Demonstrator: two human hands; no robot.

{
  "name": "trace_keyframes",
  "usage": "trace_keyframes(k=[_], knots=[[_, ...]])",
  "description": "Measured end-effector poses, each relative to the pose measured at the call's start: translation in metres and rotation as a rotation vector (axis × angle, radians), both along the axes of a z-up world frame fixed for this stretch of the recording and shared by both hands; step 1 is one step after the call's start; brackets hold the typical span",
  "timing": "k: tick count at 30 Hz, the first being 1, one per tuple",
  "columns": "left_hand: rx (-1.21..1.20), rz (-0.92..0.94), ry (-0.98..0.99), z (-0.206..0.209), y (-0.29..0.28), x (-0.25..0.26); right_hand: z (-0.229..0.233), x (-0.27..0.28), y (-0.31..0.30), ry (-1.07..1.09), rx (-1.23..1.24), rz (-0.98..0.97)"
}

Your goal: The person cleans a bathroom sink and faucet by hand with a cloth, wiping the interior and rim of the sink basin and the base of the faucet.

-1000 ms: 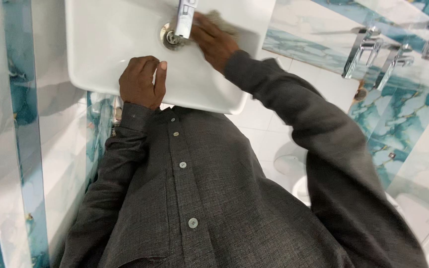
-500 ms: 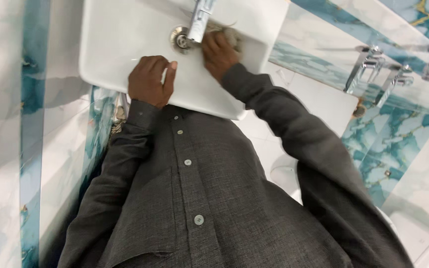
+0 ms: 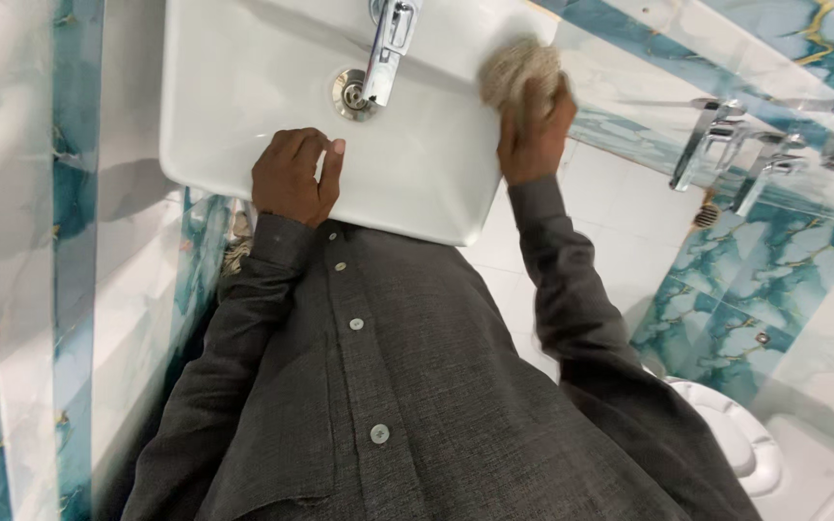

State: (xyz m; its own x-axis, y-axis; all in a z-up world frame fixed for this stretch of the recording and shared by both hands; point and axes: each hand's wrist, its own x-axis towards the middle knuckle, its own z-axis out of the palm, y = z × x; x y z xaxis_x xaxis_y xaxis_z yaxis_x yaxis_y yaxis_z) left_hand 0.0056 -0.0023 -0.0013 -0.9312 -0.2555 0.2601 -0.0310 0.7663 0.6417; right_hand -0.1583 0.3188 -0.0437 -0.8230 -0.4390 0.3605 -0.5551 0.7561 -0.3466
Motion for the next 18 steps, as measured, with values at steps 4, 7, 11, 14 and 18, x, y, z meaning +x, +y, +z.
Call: trace_keyframes(k=[4,7,11,14,18], knots=[[0.02,-0.062,-0.042,-0.008,-0.001,-0.003,-0.02,-0.013,0.019,-0.091,-0.013,-0.1],[-0.003,-0.126,-0.11,-0.007,0.0,-0.006,-0.025,-0.005,0.02,-0.353,-0.238,-0.234],[0.014,-0.099,-0.065,0.007,0.002,-0.003,-0.005,0.056,-0.007,-0.263,-0.128,-0.35],[0.01,-0.08,-0.083,0.008,0.002,-0.005,0.002,0.057,-0.022,-0.24,-0.057,-0.398],[0.008,-0.083,-0.109,0.008,0.003,-0.007,-0.026,0.016,-0.016,-0.114,-0.147,-0.339]])
